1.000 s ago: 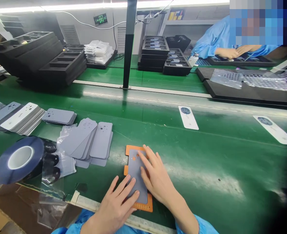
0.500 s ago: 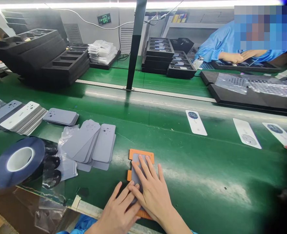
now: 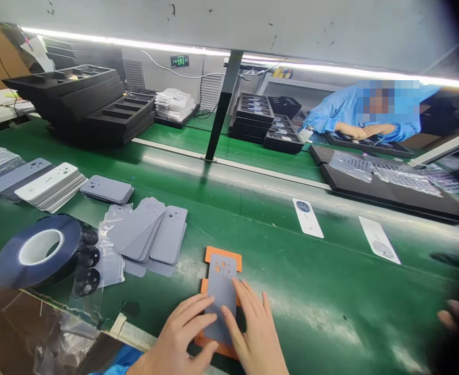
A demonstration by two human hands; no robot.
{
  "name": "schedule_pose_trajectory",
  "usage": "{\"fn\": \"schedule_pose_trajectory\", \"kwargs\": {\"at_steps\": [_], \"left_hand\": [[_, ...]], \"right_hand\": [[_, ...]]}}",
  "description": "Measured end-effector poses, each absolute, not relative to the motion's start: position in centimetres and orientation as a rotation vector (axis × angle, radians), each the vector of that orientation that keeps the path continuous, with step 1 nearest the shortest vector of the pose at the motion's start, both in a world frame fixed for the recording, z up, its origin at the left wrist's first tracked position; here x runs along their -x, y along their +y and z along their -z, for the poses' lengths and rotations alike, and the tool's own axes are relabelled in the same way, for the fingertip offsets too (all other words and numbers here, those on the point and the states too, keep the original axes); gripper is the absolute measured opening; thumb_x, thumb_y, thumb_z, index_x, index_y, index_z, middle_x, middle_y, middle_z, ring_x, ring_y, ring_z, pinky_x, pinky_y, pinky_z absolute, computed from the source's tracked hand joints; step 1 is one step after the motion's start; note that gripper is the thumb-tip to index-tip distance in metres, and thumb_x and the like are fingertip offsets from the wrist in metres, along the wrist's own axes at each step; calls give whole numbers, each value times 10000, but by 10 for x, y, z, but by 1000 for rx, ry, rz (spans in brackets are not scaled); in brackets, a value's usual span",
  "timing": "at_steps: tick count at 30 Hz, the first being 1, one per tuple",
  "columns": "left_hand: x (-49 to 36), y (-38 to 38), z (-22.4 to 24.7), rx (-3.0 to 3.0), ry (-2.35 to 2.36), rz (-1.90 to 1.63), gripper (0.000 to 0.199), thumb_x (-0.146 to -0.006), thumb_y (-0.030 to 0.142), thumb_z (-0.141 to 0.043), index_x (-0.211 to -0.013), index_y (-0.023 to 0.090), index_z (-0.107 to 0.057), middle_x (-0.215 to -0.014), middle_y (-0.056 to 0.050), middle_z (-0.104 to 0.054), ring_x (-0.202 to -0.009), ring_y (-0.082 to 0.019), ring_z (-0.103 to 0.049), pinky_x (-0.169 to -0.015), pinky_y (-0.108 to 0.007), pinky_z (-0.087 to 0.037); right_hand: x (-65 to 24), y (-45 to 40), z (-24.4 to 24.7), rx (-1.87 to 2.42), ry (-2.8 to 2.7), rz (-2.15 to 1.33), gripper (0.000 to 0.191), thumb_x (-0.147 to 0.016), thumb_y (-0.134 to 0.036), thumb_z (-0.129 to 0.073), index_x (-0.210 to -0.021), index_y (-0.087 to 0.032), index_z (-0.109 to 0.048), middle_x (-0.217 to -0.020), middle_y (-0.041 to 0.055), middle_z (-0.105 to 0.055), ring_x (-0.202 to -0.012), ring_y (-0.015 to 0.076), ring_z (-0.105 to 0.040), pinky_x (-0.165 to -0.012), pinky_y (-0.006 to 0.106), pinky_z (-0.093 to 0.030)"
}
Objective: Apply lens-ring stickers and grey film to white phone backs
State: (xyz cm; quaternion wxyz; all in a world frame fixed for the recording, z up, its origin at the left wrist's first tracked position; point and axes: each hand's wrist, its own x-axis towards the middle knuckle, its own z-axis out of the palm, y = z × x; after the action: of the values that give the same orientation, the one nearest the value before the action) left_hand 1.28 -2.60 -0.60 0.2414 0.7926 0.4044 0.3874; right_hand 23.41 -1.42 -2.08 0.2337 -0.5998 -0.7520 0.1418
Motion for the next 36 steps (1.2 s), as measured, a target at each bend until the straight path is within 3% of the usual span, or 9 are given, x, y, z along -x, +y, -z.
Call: {"fn": "schedule_pose_trajectory", "kwargs": {"at_steps": [4, 9, 13, 16, 19, 24, 27, 31, 36], "left_hand": [[-9, -23, -2, -1763, 1150, -1117, 324, -971, 254, -592, -1290, 217, -628, -1209, -125, -699, -1086, -248, -667, -920, -353, -565], [-2, -13, -4, -1138, 1145, -1038, 547, -1030, 516, -492, -1468, 188, -476, -1176, -133, -695, -926, -225, -673, -831, -337, -548], [-1, -6, -4, -867, 1077, -1045, 699, -956, 586, -616, -1490, 179, -420, -1184, -145, -720, -940, -248, -698, -804, -323, -542], [-2, -3, -4, -801, 1060, -1094, 729, -933, 589, -653, -1477, 163, -422, -1135, -151, -744, -885, -246, -713, -772, -317, -541], [-1, -2, -4, -766, 1014, -1149, 784, -924, 586, -667, -1508, 154, -373, -1173, -179, -733, -945, -268, -721, -814, -344, -559], [31, -9, -8, -996, 1302, -1235, 625, -991, 535, -574, -1513, 225, -428, -1284, -162, -692, -1011, -241, -706, -884, -336, -573], [71, -22, -10, -1317, 1617, -1304, 360, -1006, 439, -560, -1287, 236, -656, -1116, -108, -739, -854, -204, -694, -801, -292, -581], [123, -43, -11, -1524, 2139, -1494, 215, -976, 387, -596, -1067, 236, -718, -1044, -63, -712, -736, -174, -630, -746, -283, -554], [160, -68, -4, -1551, 2631, -1345, 364, -934, 513, -563, -1103, 221, -700, -1160, -114, -688, -1044, -296, -666, -944, -410, -529]], "right_hand": [[-228, -24, 12, 1577, -1990, -469, 597, -992, -396, -593, -1558, -284, -437, -1547, 111, -545, -1406, 390, -527, -1194, 727, -290], [-224, -29, -4, 1335, -1988, -731, 613, -939, -337, -673, -1528, -301, -505, -1495, 75, -605, -1365, 350, -581, -1103, 486, -527], [-208, -25, -4, 1502, -1693, -971, 474, -931, -432, -671, -1383, -290, -653, -1313, 86, -732, -1134, 288, -730, -885, 362, -654], [-191, -19, -1, 1498, -1447, -1179, 591, -902, -564, -667, -1413, -272, -611, -1149, 96, -783, -826, 230, -765, -691, 329, -664], [-181, -4, -3, 1390, -1302, -1334, 690, -852, -617, -712, -1406, -222, -603, -945, 98, -795, -671, 199, -725, -652, 322, -631], [-199, 77, -18, 1293, -1295, -1397, 692, -793, -530, -802, -1358, -174, -621, -953, 120, -794, -792, 243, -756, -737, 370, -633], [-221, 158, -22, 1483, -1408, -1113, 711, -780, -517, -757, -1347, -113, -614, -1022, 140, -799, -859, 260, -765, -796, 380, -625], [-242, 250, -18, 1703, -1449, -926, 518, -872, -367, -697, -1286, -61, -640, -1015, 153, -788, -913, 273, -757, -800, 372, -607], [-253, 292, -13, 1942, -1572, -721, 292, -986, -357, -668, -1216, -177, -659, -1228, 74, -690, -1028, 214, -693, -893, 427, -588]]}}
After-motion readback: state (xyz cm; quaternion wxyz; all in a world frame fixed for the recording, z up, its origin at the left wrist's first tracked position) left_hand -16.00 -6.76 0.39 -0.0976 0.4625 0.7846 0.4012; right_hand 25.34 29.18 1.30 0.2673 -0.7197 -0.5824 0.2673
